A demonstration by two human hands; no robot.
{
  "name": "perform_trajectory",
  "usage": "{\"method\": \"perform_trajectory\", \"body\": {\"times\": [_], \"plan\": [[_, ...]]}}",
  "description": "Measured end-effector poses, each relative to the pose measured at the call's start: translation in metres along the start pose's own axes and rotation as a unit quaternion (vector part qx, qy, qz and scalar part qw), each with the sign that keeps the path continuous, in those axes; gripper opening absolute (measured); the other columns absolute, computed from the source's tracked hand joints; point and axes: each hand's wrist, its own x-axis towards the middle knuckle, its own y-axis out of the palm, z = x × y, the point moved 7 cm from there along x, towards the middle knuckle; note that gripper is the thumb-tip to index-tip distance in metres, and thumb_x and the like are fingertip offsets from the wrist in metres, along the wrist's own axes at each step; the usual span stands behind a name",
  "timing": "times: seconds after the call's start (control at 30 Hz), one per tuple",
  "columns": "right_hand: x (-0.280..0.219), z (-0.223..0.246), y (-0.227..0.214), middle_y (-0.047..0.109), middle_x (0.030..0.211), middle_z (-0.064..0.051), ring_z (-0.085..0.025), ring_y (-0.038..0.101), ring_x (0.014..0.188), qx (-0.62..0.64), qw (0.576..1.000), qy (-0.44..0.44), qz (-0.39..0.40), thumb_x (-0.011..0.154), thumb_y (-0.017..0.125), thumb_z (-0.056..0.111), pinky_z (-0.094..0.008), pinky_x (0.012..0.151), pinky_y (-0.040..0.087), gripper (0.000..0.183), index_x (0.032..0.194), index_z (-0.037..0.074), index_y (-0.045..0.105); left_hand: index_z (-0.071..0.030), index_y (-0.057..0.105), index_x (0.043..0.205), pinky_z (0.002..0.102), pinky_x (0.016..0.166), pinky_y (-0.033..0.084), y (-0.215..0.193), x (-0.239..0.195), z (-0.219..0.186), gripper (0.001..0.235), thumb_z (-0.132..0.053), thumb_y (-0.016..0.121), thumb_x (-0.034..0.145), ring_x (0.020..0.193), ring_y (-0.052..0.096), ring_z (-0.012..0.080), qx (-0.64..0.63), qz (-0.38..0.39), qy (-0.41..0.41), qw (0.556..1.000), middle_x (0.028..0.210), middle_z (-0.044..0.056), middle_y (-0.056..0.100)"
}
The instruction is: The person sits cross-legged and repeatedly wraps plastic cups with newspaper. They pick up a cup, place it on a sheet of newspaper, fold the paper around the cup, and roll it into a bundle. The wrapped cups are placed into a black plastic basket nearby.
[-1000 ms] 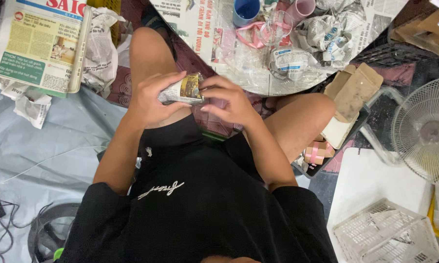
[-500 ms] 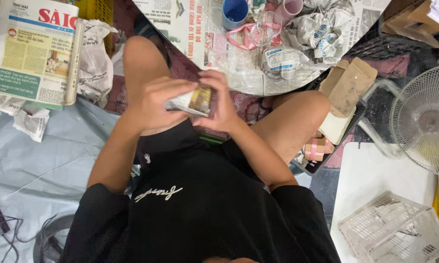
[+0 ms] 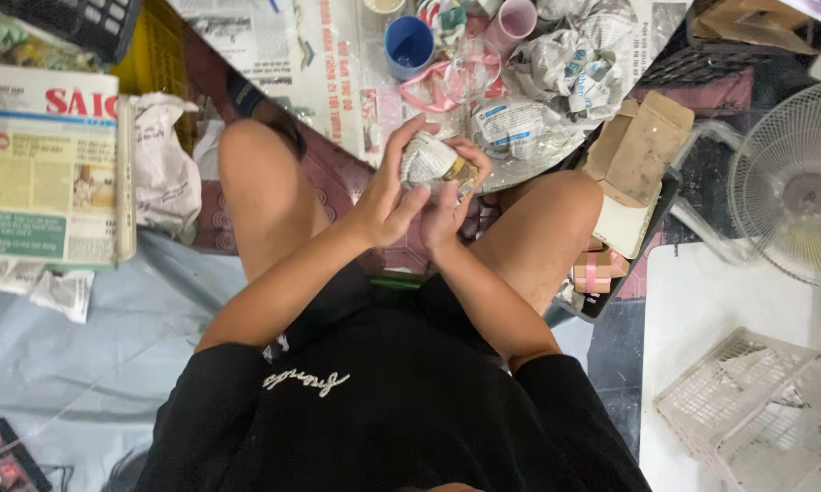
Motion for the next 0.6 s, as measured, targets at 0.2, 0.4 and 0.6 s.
{"method": "perform_trajectory", "body": {"times": [0.2,0.4,0.6], "plan": [[0.047,0.033,0.007,0.042,0.135,-0.017,-0.032,0.046,0.128,-0.33,0.933,-0.136,0.056,0.092,0.076,0.01,-0.042,0.114,0.036,0.059,0.136,0.007,0.036,0.002,0.024,0.161,0.042,0.127,0.031,0.011,0.032,0.078,0.06,-0.04,0.024,0.118,0.147,0.048,0.0309,-0.1,-0.002,-0.067,0.993,0.154,0.02,0.05],[0.112,0.034,0.022,0.047,0.124,-0.018,-0.035,0.05,0.117,-0.428,0.867,-0.15,0.208,0.082,0.084,0.009,-0.045,0.107,0.042,0.06,0.128,0.006,0.045,0.008,0.052,0.144,0.04,0.112,0.05,0.019,0.038,0.169,0.067,-0.048,0.027,0.117,0.123,0.066,0.023,-0.383,0.059,-0.246,0.889,0.134,0.018,0.066],[0.199,0.009,0.008,0.05,0.126,-0.016,-0.033,0.054,0.122,-0.474,0.832,-0.125,0.261,0.087,0.085,0.008,-0.043,0.107,0.047,0.06,0.134,0.006,0.048,-0.006,0.049,0.149,0.035,0.097,0.058,0.016,0.043,0.114,0.051,-0.037,0.048,0.109,0.105,0.069,0.0187,-0.209,0.168,-0.191,0.944,0.116,0.008,0.071]]}}
